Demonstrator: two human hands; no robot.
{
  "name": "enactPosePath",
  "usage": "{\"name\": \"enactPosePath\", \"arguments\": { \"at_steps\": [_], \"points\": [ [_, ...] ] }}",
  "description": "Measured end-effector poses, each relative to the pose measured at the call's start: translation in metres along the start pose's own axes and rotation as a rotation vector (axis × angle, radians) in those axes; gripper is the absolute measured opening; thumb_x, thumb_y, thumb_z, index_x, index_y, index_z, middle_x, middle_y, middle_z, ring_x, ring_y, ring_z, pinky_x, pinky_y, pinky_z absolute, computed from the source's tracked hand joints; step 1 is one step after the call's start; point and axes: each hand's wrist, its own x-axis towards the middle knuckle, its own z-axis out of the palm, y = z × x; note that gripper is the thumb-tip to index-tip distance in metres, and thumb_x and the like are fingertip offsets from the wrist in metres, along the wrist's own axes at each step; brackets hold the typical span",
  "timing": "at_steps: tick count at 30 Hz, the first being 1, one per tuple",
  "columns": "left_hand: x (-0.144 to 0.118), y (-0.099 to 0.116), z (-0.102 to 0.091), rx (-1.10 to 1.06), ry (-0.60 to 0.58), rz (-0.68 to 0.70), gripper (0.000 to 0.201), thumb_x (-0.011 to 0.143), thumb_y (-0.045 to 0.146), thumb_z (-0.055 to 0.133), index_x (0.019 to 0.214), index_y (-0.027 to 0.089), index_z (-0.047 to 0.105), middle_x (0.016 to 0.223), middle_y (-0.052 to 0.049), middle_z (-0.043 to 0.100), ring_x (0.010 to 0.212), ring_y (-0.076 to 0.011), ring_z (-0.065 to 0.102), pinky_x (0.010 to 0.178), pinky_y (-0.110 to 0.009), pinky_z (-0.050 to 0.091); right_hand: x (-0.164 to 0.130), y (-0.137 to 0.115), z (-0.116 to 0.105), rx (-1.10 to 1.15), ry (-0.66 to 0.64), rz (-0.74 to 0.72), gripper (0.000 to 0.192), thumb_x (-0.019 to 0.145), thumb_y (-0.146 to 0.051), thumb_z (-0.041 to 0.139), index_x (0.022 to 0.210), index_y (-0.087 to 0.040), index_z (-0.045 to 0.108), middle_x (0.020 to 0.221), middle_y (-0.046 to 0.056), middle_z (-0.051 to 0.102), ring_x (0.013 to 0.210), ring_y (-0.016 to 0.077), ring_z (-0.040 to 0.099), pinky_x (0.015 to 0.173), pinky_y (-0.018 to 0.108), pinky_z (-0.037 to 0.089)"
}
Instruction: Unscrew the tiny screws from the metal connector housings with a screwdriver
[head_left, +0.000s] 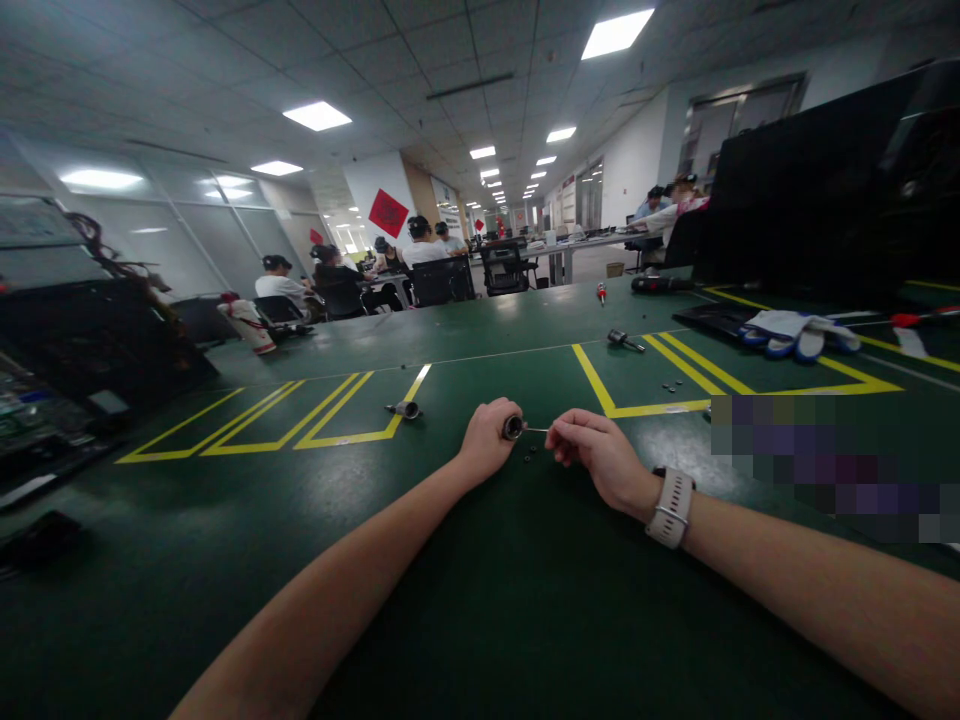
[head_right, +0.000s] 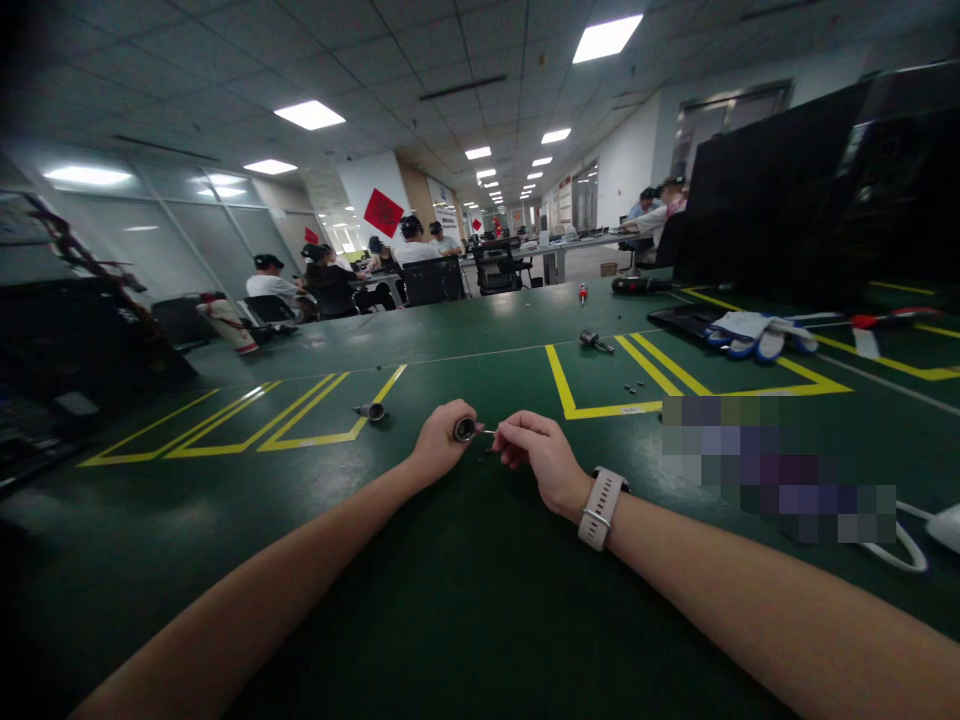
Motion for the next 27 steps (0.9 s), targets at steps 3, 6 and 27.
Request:
{"name": "enactPosePath", "arguments": {
  "at_steps": [3, 6, 27],
  "points": [
    [-0.0004, -0.0020, 0.0009, -0.134, 0.023, 0.012, 0.012, 0.077, 0.023, 0.056, 0.068, 0.017, 0.050, 0.069, 0.001, 0.052, 0.065, -0.0128, 0.048, 0.062, -0.025, 0.036, 0.0028, 0.0006, -0.0025, 0.110, -0.008, 0.050, 0.014, 0.072, -0.029, 0.060, 0.064, -0.018, 0.058, 0.066, 0.001, 0.060, 0.057, 0.0123, 0.049, 0.056, 0.028, 0.034],
    [-0.0003, -0.0033, 0.0015, -0.225, 0.025, 0.025, 0.015, 0.077, 0.025, 0.057, 0.068, 0.016, 0.049, 0.069, 0.001, 0.051, 0.064, -0.0120, 0.047, 0.060, -0.024, 0.036, 0.0040, 0.0016, -0.0038, 0.158, -0.024, 0.067, 0.013, 0.072, -0.029, 0.060, 0.066, -0.018, 0.059, 0.068, 0.001, 0.061, 0.058, 0.0122, 0.050, 0.056, 0.028, 0.034],
    [-0.0007, -0.0019, 0.0001, -0.094, -0.011, 0.061, 0.009, 0.076, 0.017, 0.054, 0.069, 0.017, 0.051, 0.070, 0.001, 0.053, 0.067, -0.0136, 0.049, 0.065, -0.027, 0.036, 0.0034, -0.0014, -0.0029, 0.119, 0.018, 0.063, 0.013, 0.068, -0.028, 0.061, 0.061, -0.018, 0.059, 0.063, 0.001, 0.060, 0.056, 0.0124, 0.049, 0.057, 0.029, 0.034]
  ]
}}
